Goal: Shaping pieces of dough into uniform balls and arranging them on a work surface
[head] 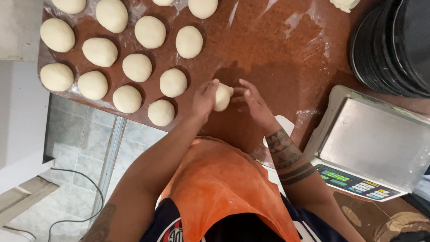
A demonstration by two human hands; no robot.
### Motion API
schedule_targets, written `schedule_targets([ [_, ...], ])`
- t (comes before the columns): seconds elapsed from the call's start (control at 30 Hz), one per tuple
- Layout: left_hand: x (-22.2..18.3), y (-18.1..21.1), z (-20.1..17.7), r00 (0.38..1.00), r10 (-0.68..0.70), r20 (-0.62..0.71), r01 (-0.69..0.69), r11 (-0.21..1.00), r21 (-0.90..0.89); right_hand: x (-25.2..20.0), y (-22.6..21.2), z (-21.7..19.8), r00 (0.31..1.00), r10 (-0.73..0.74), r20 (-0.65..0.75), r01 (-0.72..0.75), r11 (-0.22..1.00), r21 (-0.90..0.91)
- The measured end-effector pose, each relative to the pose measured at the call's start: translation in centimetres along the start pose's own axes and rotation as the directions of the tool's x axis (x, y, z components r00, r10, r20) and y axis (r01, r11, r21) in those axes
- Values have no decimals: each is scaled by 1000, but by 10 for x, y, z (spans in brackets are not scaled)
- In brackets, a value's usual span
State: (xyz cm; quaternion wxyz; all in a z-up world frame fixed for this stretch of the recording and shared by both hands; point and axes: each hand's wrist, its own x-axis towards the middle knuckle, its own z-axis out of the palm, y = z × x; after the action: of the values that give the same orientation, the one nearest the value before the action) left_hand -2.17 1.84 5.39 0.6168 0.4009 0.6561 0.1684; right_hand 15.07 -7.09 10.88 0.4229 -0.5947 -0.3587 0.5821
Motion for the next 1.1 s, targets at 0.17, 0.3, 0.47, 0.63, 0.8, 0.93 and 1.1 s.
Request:
schedule_targets([
  [0.17, 23, -7, 5, 910, 413, 41, -351, 713, 607, -13, 49, -37, 955, 156, -253, -164, 986, -11],
  [0.3, 20, 5, 14, 632, 743, 221, -569, 251, 783, -29, 68, -50, 840, 342, -422, -324, 939, 118],
  [0.47, 31, 16, 34, 776, 556, 298, -528, 313, 790, -30, 80, -44, 827, 369, -425, -367, 926, 91],
  [0.63, -1, -1, 13, 660, 573, 486, -657, 126, 744, -23, 101, -37, 853, 328, -406, -371, 928, -31],
  [0.8, 10, -35, -3, 670, 593, 447, -724, 390, 569, -26, 101, -20, 894, 326, -309, -411, 870, -272],
  [0.93, 5, -46, 18, 787, 531, 314, -617, 696, 368, -13, 81, 14, 954, 248, -170, -271, 954, -129],
  [1.1, -41, -3, -9, 813, 545, 206, -578, 799, 167, 31, 30, 18, 922, 183, -342, -241, 961, -136],
])
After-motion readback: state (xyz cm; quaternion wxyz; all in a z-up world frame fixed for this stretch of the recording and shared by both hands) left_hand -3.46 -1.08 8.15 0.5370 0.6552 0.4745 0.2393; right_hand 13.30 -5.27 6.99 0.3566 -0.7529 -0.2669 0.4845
